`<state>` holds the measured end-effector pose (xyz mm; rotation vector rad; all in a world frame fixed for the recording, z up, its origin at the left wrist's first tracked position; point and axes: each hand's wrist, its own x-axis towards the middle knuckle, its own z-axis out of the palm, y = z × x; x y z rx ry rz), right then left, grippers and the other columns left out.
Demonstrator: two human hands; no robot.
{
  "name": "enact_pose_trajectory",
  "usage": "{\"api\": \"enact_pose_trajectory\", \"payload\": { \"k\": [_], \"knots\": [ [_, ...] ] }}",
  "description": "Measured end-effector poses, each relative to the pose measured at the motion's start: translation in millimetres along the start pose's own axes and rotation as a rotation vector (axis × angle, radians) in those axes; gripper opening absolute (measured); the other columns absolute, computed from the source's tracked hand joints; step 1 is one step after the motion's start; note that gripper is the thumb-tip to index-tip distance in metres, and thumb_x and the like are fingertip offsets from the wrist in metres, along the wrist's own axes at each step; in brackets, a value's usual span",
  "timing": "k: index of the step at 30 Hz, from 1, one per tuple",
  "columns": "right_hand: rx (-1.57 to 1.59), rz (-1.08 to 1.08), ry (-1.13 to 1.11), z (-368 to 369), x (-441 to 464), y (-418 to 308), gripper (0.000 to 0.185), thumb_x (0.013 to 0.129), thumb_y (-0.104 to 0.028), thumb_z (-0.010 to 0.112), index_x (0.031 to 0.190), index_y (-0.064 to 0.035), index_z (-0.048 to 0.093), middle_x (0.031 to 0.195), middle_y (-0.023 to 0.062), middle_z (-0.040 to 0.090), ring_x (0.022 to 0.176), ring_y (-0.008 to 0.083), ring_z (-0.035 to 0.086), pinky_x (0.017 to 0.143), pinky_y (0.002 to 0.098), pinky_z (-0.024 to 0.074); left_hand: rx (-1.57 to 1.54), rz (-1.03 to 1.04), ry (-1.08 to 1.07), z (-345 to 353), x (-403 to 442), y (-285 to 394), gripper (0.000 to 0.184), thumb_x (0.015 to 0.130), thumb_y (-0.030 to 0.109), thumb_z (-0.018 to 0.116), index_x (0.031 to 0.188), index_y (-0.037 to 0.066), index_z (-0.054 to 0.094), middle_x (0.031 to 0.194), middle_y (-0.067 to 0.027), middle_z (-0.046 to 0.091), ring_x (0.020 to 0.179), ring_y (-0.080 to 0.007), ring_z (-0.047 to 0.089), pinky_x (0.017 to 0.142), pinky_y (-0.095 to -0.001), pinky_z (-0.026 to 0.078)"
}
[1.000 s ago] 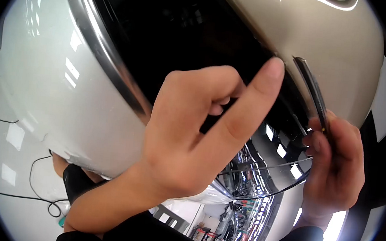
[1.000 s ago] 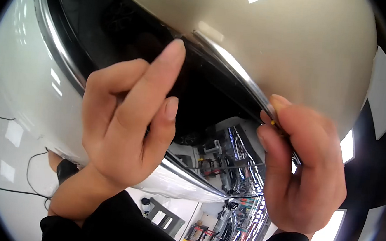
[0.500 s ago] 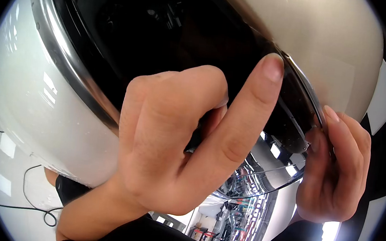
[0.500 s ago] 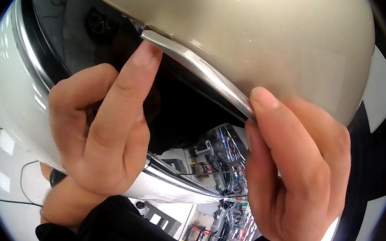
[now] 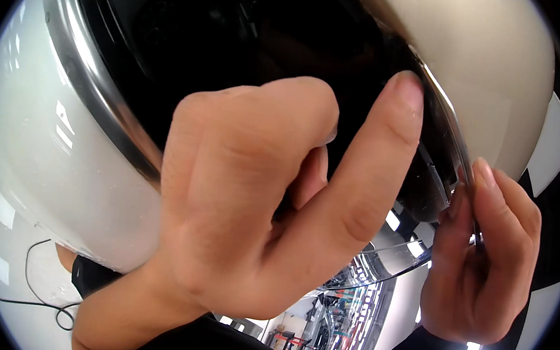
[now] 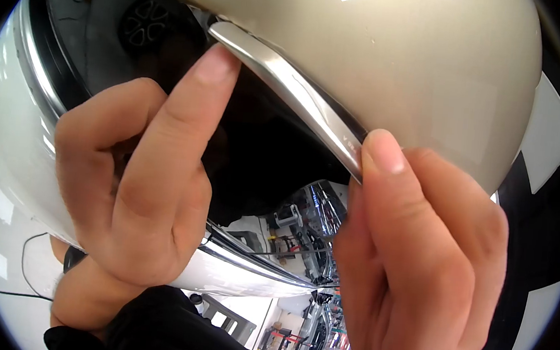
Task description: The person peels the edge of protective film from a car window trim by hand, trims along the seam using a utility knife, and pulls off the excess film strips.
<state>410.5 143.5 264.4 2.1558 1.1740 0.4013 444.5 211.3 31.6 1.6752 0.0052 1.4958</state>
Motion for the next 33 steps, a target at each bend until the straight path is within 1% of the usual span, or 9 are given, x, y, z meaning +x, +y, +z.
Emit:
{"api": "enact_pose_trajectory", "payload": {
  "k": [3,5,8,14,20,22,26,29,33],
  "knots": [
    [-0.025,-0.02,0.03,6,3,2,0.029,0.092,0.016,0.06,0.121,0.0087,0.062,0.111,0.0245,0.067,0.091,0.0204,0.07,0.076,0.0249,0.0566,0.014,0.008,-0.069,-7,9,2,0.059,0.073,-0.017,0.064,0.13,-0.001,0.068,0.106,-0.008,0.05,0.08,-0.0154,0.048,0.062,-0.0248,0.039],
    [-0.01,-0.03,0.002,2,3,8,0.029,0.093,0.015,0.06,0.121,0.0085,0.062,0.113,0.025,0.067,0.093,0.0213,0.071,0.078,0.0255,0.0568,0.003,0.017,-0.112,-10,15,-1,0.059,0.073,-0.017,0.063,0.13,-0.001,0.068,0.106,-0.008,0.05,0.079,-0.0149,0.048,0.061,-0.0248,0.038],
    [-0.022,-0.033,-0.012,0,3,9,0.028,0.094,0.013,0.061,0.121,0.0083,0.061,0.115,0.0256,0.067,0.096,0.0231,0.071,0.081,0.0268,0.0575,-0.014,0.016,-0.105,-7,17,-4,0.06,0.073,-0.018,0.062,0.131,-0.002,0.067,0.106,-0.0079,0.049,0.078,-0.0144,0.048,0.06,-0.0249,0.038],
    [-0.004,0.026,0.004,3,-1,5,0.027,0.095,0.011,0.06,0.122,0.0081,0.061,0.115,0.0249,0.067,0.097,0.0223,0.071,0.082,0.0262,0.0565,-0.04,0.024,-0.076,-3,15,-5,0.061,0.073,-0.019,0.06,0.132,-0.003,0.066,0.105,-0.0079,0.048,0.075,-0.0134,0.047,0.059,-0.025,0.037],
    [0.015,0.044,-0.012,0,-6,7,0.026,0.095,0.01,0.059,0.121,0.008,0.061,0.115,0.0246,0.067,0.097,0.0214,0.07,0.081,0.0259,0.0557,-0.071,0.069,-0.007,0,15,-5,0.062,0.073,-0.02,0.058,0.132,-0.005,0.064,0.104,-0.0079,0.047,0.072,-0.0123,0.046,0.057,-0.0252,0.036],
    [0.002,0.041,-0.023,-1,-7,8,0.026,0.095,0.01,0.059,0.121,0.0082,0.061,0.115,0.0245,0.067,0.095,0.021,0.07,0.079,0.0255,0.0553,-0.048,0.049,-0.11,-10,14,-6,0.061,0.074,-0.019,0.057,0.133,-0.005,0.064,0.104,-0.0074,0.046,0.073,-0.0125,0.046,0.058,-0.0253,0.037],
    [-0.01,0.029,-0.035,-4,-12,11,0.026,0.095,0.011,0.059,0.121,0.0088,0.061,0.113,0.0243,0.067,0.092,0.0201,0.069,0.076,0.0244,0.0542,-0.068,-0.046,-0.169,-16,15,2,0.06,0.075,-0.017,0.055,0.133,-0.004,0.065,0.103,-0.0063,0.046,0.074,-0.0124,0.046,0.06,-0.0255,0.038],
    [-0.019,0.04,-0.056,-5,-10,12,0.027,0.094,0.013,0.058,0.12,0.0088,0.061,0.112,0.0242,0.067,0.09,0.0192,0.069,0.074,0.0238,0.0534,-0.006,-0.013,-0.233,-18,19,-4,0.06,0.075,-0.016,0.054,0.133,-0.003,0.065,0.1,-0.0048,0.044,0.07,-0.012,0.043,0.06,-0.0264,0.036],
    [-0.042,0.013,-0.085,-10,-10,15,0.028,0.093,0.014,0.058,0.121,0.0091,0.061,0.111,0.0243,0.067,0.087,0.018,0.068,0.072,0.0233,0.0526,0.002,0.025,-0.281,-22,26,-6,0.058,0.076,-0.016,0.052,0.131,-0.003,0.066,0.092,-0.0031,0.041,0.067,-0.0116,0.04,0.058,-0.0279,0.033]
  ]
}}
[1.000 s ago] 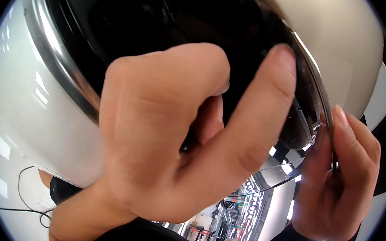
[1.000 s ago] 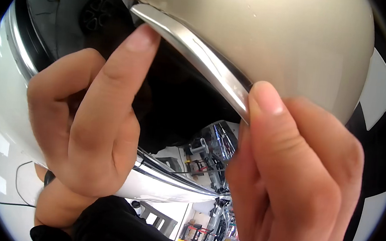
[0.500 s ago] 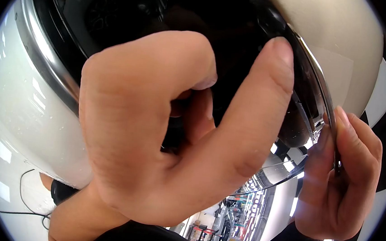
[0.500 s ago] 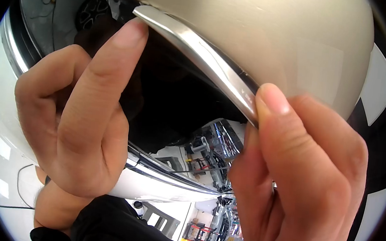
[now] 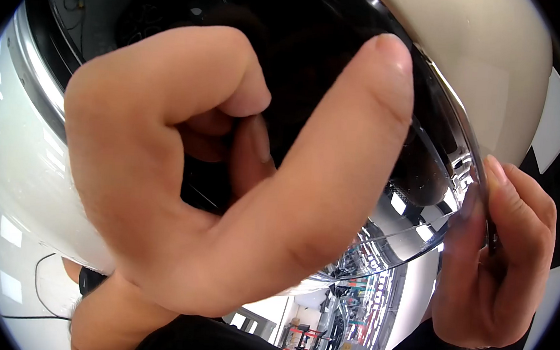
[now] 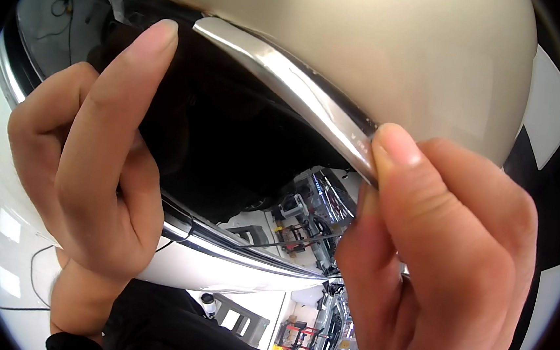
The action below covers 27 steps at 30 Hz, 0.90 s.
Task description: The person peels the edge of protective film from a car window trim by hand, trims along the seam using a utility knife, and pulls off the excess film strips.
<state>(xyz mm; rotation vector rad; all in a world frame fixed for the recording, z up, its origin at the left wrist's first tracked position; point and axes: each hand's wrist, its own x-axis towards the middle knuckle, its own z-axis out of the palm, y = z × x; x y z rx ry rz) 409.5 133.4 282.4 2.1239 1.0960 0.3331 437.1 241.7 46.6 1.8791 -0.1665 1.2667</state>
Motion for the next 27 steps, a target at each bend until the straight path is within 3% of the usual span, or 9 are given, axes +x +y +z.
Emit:
{"api": "enact_pose_trajectory", "payload": {
  "k": [3,6,9,14,18,21,27],
  "knots": [
    [-0.013,-0.009,-0.001,0,-5,4,0.029,0.093,0.014,0.058,0.121,0.0094,0.061,0.111,0.0246,0.067,0.086,0.0179,0.068,0.071,0.0231,0.0526,-0.006,-0.016,0.015,2,1,3,0.055,0.078,-0.015,0.051,0.13,-0.004,0.067,0.089,-0.0026,0.041,0.067,-0.0112,0.04,0.057,-0.0285,0.031],
    [-0.004,-0.013,-0.001,-2,-8,6,0.028,0.093,0.013,0.058,0.121,0.0096,0.06,0.112,0.025,0.067,0.087,0.0188,0.069,0.071,0.0235,0.0532,-0.017,-0.041,-0.1,-10,6,6,0.052,0.081,-0.015,0.051,0.129,-0.004,0.067,0.09,-0.0029,0.044,0.067,-0.011,0.04,0.058,-0.0275,0.032],
    [0.038,-0.022,0.011,1,-11,9,0.028,0.094,0.012,0.059,0.122,0.0095,0.06,0.112,0.0256,0.067,0.089,0.0202,0.07,0.072,0.024,0.0541,-0.006,-0.003,0.008,4,4,5,0.049,0.084,-0.014,0.049,0.13,-0.005,0.065,0.091,-0.003,0.05,0.069,-0.011,0.042,0.06,-0.025,0.036],
    [0.02,-0.012,-0.021,-1,-17,12,0.027,0.095,0.009,0.061,0.122,0.0098,0.06,0.113,0.0266,0.067,0.091,0.0215,0.071,0.074,0.0246,0.0549,0.02,0.028,0.085,14,-6,4,0.046,0.09,-0.011,0.046,0.132,-0.004,0.062,0.106,-0.0058,0.065,0.079,-0.0105,0.046,0.066,-0.0216,0.044],
    [0.019,-0.03,-0.004,-1,-14,24,0.027,0.096,0.007,0.062,0.122,0.0102,0.06,0.113,0.0273,0.067,0.09,0.0217,0.072,0.073,0.024,0.0555,0.078,0.023,0.146,31,-7,-4,0.042,0.092,-0.009,0.045,0.131,-0.004,0.062,0.127,-0.0056,0.067,0.087,-0.0103,0.047,0.069,-0.0205,0.045],
    [0.017,-0.02,-0.002,-2,-22,25,0.027,0.096,0.006,0.062,0.122,0.0101,0.06,0.113,0.0271,0.068,0.088,0.0216,0.073,0.072,0.0231,0.0559,0.076,0.014,0.01,11,-3,1,0.041,0.094,-0.008,0.045,0.132,-0.004,0.061,0.126,-0.0051,0.068,0.089,-0.0109,0.048,0.073,-0.0205,0.045],
    [0.069,0.008,0.025,-4,-46,21,0.027,0.096,0.007,0.061,0.123,0.01,0.059,0.112,0.0269,0.068,0.09,0.0221,0.073,0.072,0.0234,0.0565,0.078,0.066,0.03,7,-14,11,0.038,0.098,-0.005,0.046,0.132,-0.004,0.061,0.13,-0.0065,0.068,0.103,-0.0127,0.054,0.086,-0.0227,0.047]
  ]
}}
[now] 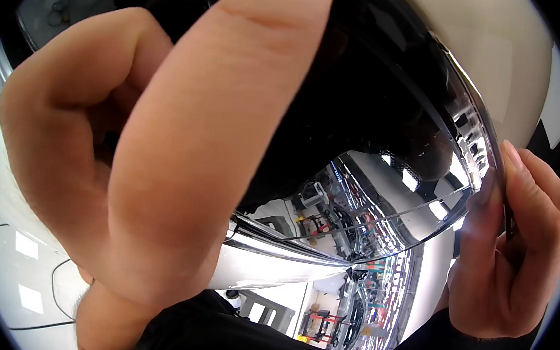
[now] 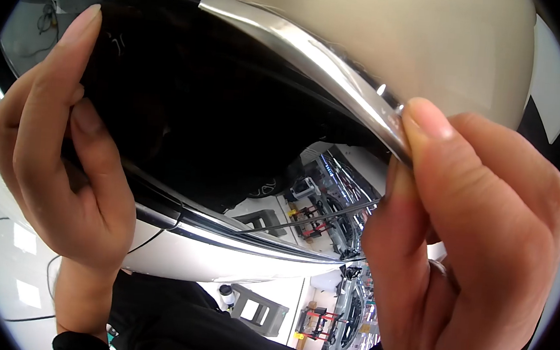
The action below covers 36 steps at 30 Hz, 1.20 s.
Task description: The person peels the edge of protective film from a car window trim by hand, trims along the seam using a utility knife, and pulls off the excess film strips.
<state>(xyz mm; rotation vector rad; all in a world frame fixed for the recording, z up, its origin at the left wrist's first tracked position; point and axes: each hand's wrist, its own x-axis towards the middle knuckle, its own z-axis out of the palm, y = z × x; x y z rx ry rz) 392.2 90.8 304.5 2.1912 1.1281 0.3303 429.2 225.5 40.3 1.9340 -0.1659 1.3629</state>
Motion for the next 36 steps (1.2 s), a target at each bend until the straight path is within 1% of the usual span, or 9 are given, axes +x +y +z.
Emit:
{"api": "enact_pose_trajectory", "payload": {
  "k": [6,9,13,17,22,26,28,31,36],
  "knots": [
    [0.06,-0.021,0.04,5,-12,12,0.027,0.097,0.007,0.061,0.123,0.0105,0.059,0.115,0.0292,0.067,0.097,0.0285,0.074,0.08,0.0291,0.0601,0.162,-0.133,-0.21,-18,14,24,0.037,0.1,0.0,0.047,0.133,-0.002,0.061,0.13,-0.0057,0.068,0.106,-0.013,0.055,0.09,-0.0234,0.048],
    [0.025,-0.027,0.053,3,-18,17,0.027,0.097,0.005,0.062,0.123,0.0111,0.059,0.117,0.0303,0.067,0.102,0.033,0.073,0.084,0.0324,0.0614,0.151,-0.098,-0.191,-17,14,22,0.037,0.1,0.001,0.048,0.133,-0.002,0.062,0.129,-0.0051,0.068,0.103,-0.0125,0.056,0.088,-0.023,0.047],
    [0.05,-0.008,0.083,4,-23,18,0.027,0.096,0.004,0.063,0.122,0.0109,0.06,0.117,0.0295,0.067,0.1,0.0317,0.074,0.081,0.0302,0.0615,0.088,-0.06,-0.107,-13,9,12,0.037,0.099,0.002,0.049,0.132,-0.002,0.063,0.121,-0.0044,0.071,0.09,-0.0088,0.054,0.076,-0.0205,0.045],
    [0.052,0.028,0.112,4,-31,19,0.025,0.095,0.006,0.063,0.12,0.0106,0.061,0.116,0.0282,0.067,0.096,0.0282,0.075,0.077,0.0264,0.0604,0.001,-0.146,-0.036,-6,5,14,0.036,0.099,0.003,0.048,0.13,-0.001,0.064,0.126,-0.009,0.071,0.073,-0.006,0.051,0.063,-0.0194,0.04],
    [0.045,0.068,0.115,3,-42,23,0.026,0.093,0.009,0.064,0.119,0.0103,0.062,0.114,0.0265,0.068,0.09,0.0231,0.074,0.072,0.0227,0.0578,-0.076,-0.218,0.011,-1,3,22,0.033,0.102,0.006,0.048,0.129,-0.007,0.062,0.127,-0.0137,0.07,0.065,-0.0042,0.05,0.061,-0.0168,0.039],
    [0.004,0.049,0.138,3,-51,29,0.028,0.092,0.01,0.065,0.119,0.0104,0.062,0.113,0.0255,0.068,0.088,0.0214,0.074,0.07,0.0218,0.0566,-0.157,-0.152,0.08,6,-4,23,0.037,0.085,-0.008,0.061,0.122,-0.007,0.066,0.105,-0.0115,0.064,0.073,-0.013,0.056,0.065,-0.0213,0.043],
    [0.009,0.052,0.148,4,-53,27,0.029,0.091,0.011,0.065,0.12,0.0104,0.062,0.113,0.0253,0.068,0.088,0.0209,0.073,0.07,0.0214,0.0561,-0.158,-0.179,0.069,3,-4,27,0.037,0.087,-0.006,0.06,0.123,-0.008,0.064,0.106,-0.0116,0.065,0.073,-0.0121,0.056,0.065,-0.0211,0.044],
    [0.005,0.072,0.135,-1,-54,23,0.03,0.09,0.013,0.064,0.12,0.0104,0.062,0.113,0.0252,0.067,0.087,0.02,0.073,0.068,0.0208,0.0551,-0.146,-0.219,0.006,-10,2,33,0.034,0.102,0.006,0.051,0.132,-0.008,0.06,0.119,-0.0121,0.072,0.067,-0.0047,0.055,0.061,-0.018,0.042],
    [0.015,0.06,0.076,-9,-49,23,0.031,0.09,0.015,0.064,0.12,0.01,0.063,0.111,0.0249,0.068,0.083,0.0176,0.071,0.065,0.0193,0.0527,-0.163,-0.141,-0.077,-11,16,42,0.033,0.101,0.006,0.052,0.131,-0.007,0.06,0.118,-0.0121,0.072,0.068,-0.0054,0.055,0.061,-0.0185,0.043]
  ]
}}
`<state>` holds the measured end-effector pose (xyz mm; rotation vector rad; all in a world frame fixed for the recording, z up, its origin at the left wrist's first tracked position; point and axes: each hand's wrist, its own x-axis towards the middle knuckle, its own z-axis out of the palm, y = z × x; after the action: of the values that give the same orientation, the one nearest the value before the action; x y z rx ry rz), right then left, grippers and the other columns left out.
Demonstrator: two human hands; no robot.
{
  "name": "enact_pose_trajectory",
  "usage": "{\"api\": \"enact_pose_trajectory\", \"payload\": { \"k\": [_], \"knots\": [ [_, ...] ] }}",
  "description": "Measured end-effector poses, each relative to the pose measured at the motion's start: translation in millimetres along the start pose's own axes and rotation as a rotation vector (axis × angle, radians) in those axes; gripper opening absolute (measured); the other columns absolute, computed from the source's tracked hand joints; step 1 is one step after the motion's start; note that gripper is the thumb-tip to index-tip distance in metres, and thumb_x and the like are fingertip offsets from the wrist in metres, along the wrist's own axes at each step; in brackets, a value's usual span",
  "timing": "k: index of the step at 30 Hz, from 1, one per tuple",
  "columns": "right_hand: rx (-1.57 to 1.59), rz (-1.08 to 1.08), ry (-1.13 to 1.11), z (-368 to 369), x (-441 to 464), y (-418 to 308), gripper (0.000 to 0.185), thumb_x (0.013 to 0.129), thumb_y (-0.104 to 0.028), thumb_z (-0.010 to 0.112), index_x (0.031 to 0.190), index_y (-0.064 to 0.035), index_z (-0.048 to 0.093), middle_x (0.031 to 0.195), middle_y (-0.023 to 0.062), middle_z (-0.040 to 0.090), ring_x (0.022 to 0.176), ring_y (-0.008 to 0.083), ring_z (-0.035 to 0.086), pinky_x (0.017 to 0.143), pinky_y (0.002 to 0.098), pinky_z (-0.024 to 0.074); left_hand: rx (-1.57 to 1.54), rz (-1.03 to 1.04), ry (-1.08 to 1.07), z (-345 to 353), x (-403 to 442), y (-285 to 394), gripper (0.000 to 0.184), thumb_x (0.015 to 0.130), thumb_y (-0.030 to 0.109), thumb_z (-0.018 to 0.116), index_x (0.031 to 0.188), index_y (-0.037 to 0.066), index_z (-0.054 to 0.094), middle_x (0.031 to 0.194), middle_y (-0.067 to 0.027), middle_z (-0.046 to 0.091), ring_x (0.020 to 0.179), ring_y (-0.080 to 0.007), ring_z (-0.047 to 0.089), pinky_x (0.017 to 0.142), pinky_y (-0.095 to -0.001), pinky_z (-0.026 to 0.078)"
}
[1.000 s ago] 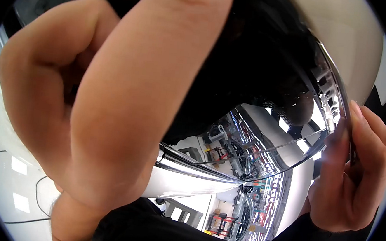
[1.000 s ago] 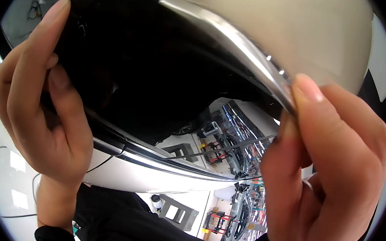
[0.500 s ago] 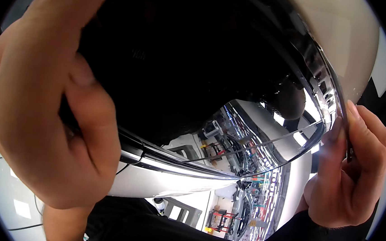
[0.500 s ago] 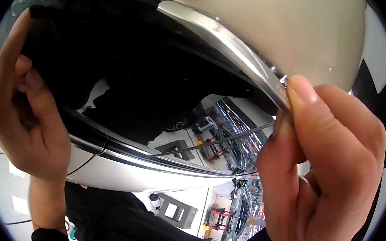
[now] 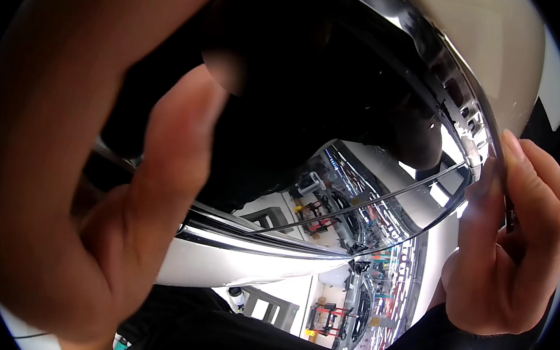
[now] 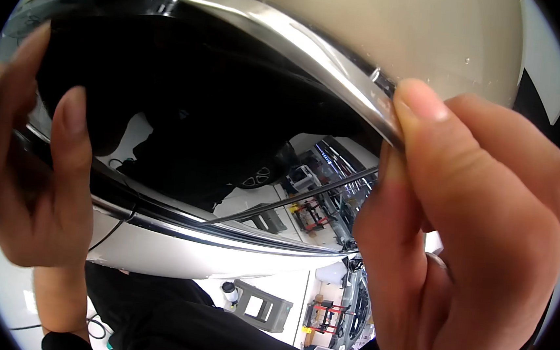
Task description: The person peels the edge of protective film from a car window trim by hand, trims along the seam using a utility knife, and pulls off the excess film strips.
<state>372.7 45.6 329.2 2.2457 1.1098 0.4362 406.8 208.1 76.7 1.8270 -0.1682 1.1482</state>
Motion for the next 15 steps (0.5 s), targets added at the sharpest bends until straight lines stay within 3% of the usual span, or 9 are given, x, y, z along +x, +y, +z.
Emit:
{"api": "enact_pose_trajectory", "payload": {
  "k": [7,15],
  "knots": [
    [-0.182,-0.063,-0.02,-12,-14,-3,0.029,0.09,0.013,0.067,0.118,0.0063,0.066,0.107,0.0225,0.07,0.085,0.0183,0.07,0.062,0.0203,0.0518,-0.048,0.119,-0.051,12,12,33,0.033,0.1,0.006,0.053,0.129,-0.007,0.061,0.117,-0.0119,0.072,0.069,-0.0064,0.056,0.062,-0.0193,0.043],
    [-0.271,-0.137,-0.096,-30,-23,-24,0.029,0.09,0.011,0.068,0.117,0.0029,0.068,0.107,0.0208,0.071,0.09,0.0225,0.072,0.068,0.0249,0.0557,-0.07,0.195,-0.027,19,1,41,0.032,0.098,0.005,0.055,0.127,-0.006,0.062,0.116,-0.0118,0.072,0.07,-0.0074,0.056,0.063,-0.0201,0.043]
  ]
}}
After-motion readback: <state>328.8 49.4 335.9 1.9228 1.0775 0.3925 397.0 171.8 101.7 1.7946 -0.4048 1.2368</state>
